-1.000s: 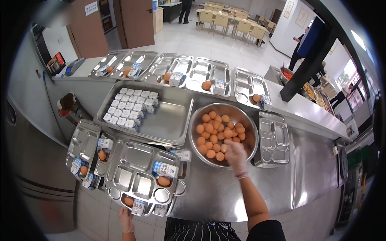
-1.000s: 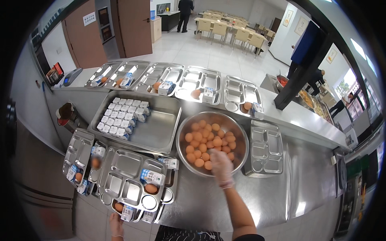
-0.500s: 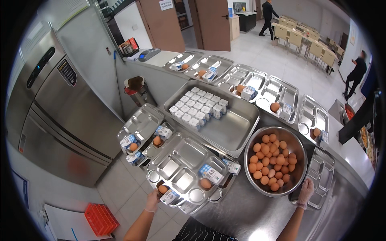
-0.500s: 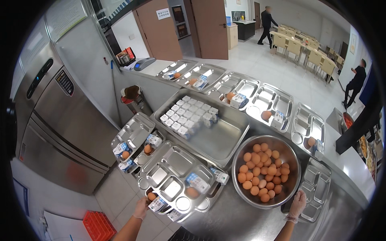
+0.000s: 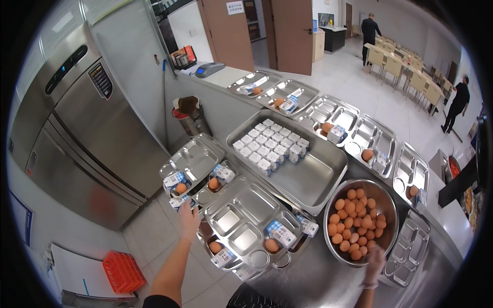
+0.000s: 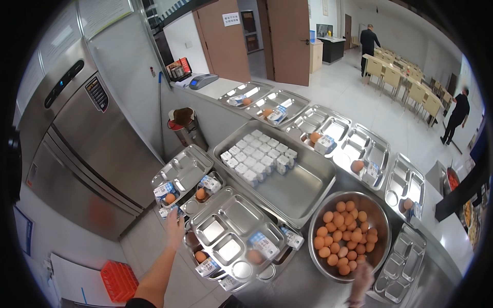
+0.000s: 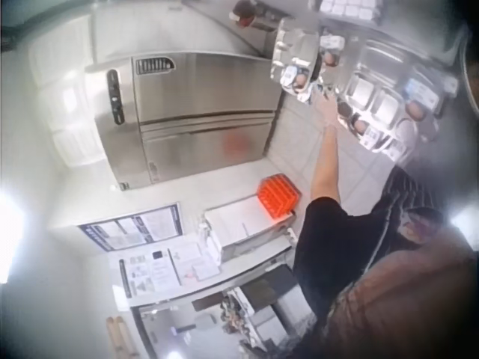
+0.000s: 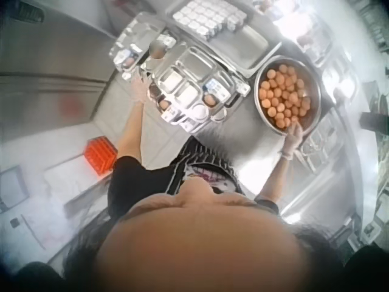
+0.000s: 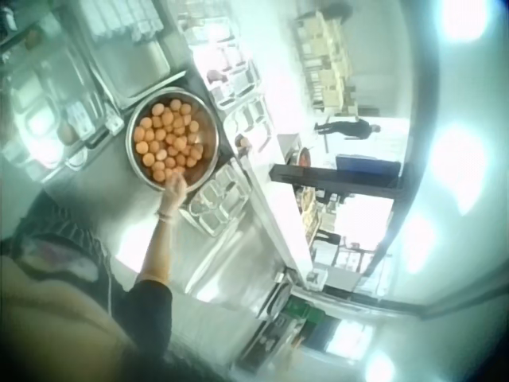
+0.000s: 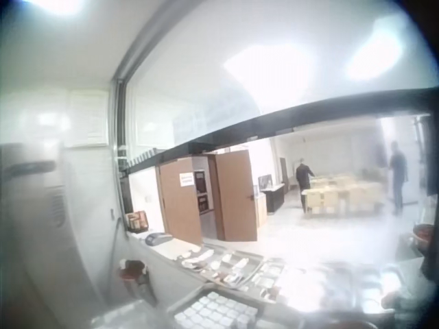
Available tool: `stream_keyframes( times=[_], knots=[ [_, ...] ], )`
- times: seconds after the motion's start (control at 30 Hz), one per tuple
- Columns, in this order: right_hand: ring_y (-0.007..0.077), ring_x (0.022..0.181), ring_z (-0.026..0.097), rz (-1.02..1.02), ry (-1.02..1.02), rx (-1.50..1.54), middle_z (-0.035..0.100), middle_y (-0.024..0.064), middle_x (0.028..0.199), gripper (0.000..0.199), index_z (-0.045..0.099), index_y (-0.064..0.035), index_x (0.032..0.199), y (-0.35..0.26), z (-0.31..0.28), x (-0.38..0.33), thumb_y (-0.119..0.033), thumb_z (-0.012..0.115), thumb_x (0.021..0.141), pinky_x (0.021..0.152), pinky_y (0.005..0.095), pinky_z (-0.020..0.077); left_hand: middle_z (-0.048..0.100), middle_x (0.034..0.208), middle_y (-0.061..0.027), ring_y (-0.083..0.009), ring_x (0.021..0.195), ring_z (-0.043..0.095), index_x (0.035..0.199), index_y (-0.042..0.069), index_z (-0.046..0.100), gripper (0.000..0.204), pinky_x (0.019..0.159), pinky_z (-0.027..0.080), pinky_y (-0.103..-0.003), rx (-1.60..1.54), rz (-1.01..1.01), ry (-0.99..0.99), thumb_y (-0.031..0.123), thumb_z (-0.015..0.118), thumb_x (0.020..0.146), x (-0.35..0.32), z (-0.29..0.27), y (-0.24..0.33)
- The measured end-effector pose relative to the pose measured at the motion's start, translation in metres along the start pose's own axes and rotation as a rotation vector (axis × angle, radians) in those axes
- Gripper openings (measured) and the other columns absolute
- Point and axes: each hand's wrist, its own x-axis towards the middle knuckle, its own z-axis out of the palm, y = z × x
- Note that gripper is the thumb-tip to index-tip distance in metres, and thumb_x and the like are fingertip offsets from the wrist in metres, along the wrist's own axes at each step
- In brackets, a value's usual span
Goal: The person assembles cafeteria trays by placing a boiled egg and a small milk carton into each compartment of a metal tray. They repeat this process for multiple trays lined up on a stainless steel counter in a cafeteria setting.
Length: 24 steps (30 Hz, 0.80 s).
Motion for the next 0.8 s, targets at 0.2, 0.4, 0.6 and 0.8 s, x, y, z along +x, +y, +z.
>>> stream_keyframes(
  times=[0.2, 0.4, 0.6, 0.8],
  knots=[
    [0.0147, 0.070, 0.060, 0.460, -0.435, 0.346, 0.060, 0.0057, 0.075, 0.010, 0.057, 0.0014, 0.095, -0.045, 0.125, -0.108, -0.004, 0.056, 0.087, 0.062, 0.0264, 0.0486, 0.056, 0.110, -0.0167, -0.0320, 0.104, 0.053, 0.114, 0.001, 0.053, 0.037, 0.089, 0.044, -0.040, 0.174, 0.175, -0.081, 0.005, 0.054, 0.077, 0.092, 0.059, -0.011],
    [0.0086, 0.057, 0.044, 0.429, -0.630, 0.316, 0.052, -0.0017, 0.066, 0.019, 0.057, -0.0045, 0.088, 0.032, 0.177, -0.163, -0.023, 0.054, 0.091, 0.048, 0.0256, 0.0356, 0.058, 0.092, -0.0090, -0.0245, 0.092, 0.058, 0.100, 0.006, 0.057, 0.024, 0.073, 0.051, -0.034, 0.384, 0.259, -0.206, 0.007, 0.053, 0.076, 0.120, 0.093, -0.033],
    [0.0096, 0.053, 0.039, 0.643, -0.694, 0.247, 0.047, -0.0020, 0.061, 0.035, 0.057, -0.0041, 0.077, 0.023, 0.195, -0.174, -0.037, 0.055, 0.090, 0.045, 0.0293, 0.0327, 0.058, 0.087, -0.0058, -0.0219, 0.086, 0.059, 0.093, 0.010, 0.057, 0.016, 0.068, 0.051, -0.033, 0.325, 0.346, -0.131, 0.010, 0.052, 0.078, 0.112, 0.083, -0.033],
    [0.0100, 0.054, 0.040, 0.586, -0.674, 0.151, 0.048, -0.0018, 0.063, 0.034, 0.058, -0.0029, 0.082, 0.028, 0.193, -0.173, -0.036, 0.057, 0.088, 0.046, 0.0297, 0.0341, 0.058, 0.087, -0.0061, -0.0217, 0.087, 0.059, 0.096, 0.008, 0.058, 0.018, 0.067, 0.051, -0.032, 0.398, 0.355, -0.233, 0.010, 0.052, 0.079, 0.112, 0.071, -0.021]
  ],
)
